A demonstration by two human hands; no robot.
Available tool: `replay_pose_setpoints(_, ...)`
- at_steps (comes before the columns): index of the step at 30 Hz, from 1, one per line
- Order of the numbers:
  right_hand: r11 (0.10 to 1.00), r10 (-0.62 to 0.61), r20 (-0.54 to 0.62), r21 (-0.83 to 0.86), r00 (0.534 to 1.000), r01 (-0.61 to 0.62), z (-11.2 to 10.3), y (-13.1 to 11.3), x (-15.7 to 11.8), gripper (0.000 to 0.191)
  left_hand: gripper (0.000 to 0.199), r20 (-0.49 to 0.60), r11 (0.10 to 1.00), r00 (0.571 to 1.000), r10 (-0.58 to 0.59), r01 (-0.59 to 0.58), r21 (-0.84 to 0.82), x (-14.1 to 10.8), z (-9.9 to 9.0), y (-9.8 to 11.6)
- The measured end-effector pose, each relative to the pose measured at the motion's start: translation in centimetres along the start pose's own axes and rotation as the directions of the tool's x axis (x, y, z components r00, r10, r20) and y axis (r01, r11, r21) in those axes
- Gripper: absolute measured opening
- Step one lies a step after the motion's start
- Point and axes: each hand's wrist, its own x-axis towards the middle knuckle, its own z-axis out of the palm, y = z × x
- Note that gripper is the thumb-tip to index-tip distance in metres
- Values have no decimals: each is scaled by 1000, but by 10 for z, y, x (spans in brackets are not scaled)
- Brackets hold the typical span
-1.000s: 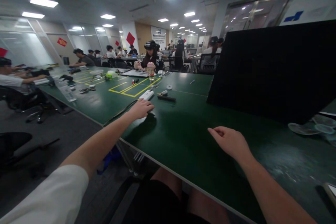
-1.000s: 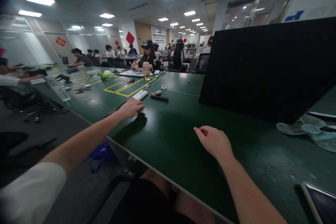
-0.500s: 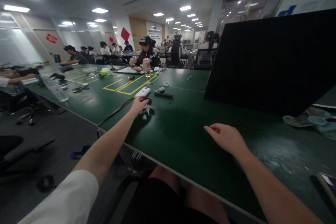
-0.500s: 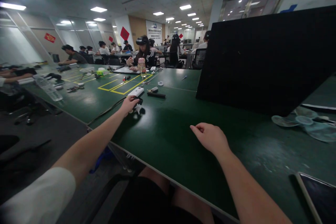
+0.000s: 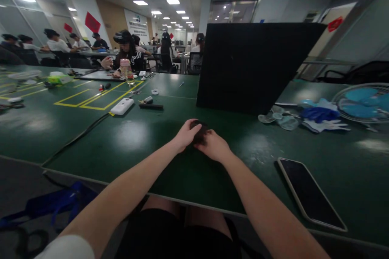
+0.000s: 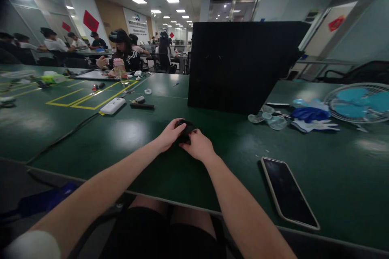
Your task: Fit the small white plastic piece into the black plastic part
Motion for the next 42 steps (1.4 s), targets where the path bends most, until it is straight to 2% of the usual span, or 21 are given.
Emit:
replay_pose_setpoints(2,999,-33,14,-4,999,33,-1,-1,0,40,43,-52,1000,999,-15,14,-4,-6,-5,3)
replay_pose_setpoints(4,998,-59,9,24,998,59,-1,0,2,31,45,-98,999,995,-33,35,17,-7,-22,8)
replay_pose_setpoints(7,981,-10,-28,196,1000,15,1,11,8,25,51,-122,991,992,-6,22,131,-3,-51,15)
replay_pose_setpoints(10,851,149,-72,518,986,-91,4,31,18,29,53,-127,968,991,36,-2,253,2,-65,17)
replay_pose_setpoints(12,772,219,-110,627,969,-103,1,43,22,30,53,-87,946,995,47,-17,323,2,-66,16)
replay_pose_setpoints(14,819,233,-117,559,965,-130,-7,49,21,29,54,-26,913,997,74,-57,403,-1,-64,18)
replay_pose_setpoints(17,947,81,-5,312,997,-76,-17,40,12,33,55,-3,819,987,162,-133,558,-8,-62,25)
replay_pose_setpoints(20,988,-47,142,154,989,25,-17,23,3,52,55,2,724,983,185,-138,676,-11,-62,34)
replay_pose_setpoints(22,992,-88,170,103,981,71,-14,14,1,46,55,69,712,988,138,-148,686,-12,-63,38)
replay_pose_setpoints(25,995,-85,107,57,991,79,-14,12,2,30,54,198,713,977,85,-198,672,-14,-62,37)
replay_pose_setpoints(28,999,29,26,43,999,-30,-19,18,5,28,54,264,693,963,54,-227,684,-18,-59,36)
replay_pose_setpoints(30,996,54,-41,73,998,-51,-22,19,4,28,53,284,684,958,36,-231,692,-21,-57,37)
replay_pose_setpoints(33,990,-65,-172,115,983,85,-18,13,1,30,52,304,671,952,42,-252,697,-25,-54,40)
replay_pose_setpoints(36,974,-208,-189,47,960,220,-9,-1,-2,29,51,373,661,926,50,-311,683,-27,-53,42)
replay_pose_setpoints(38,976,-215,-183,0,959,219,-3,-9,-2,28,50,417,665,908,45,-339,666,-26,-53,42)
replay_pose_setpoints(42,995,-97,-269,4,958,102,0,-14,1,32,53,434,678,899,48,-348,647,-25,-55,41)
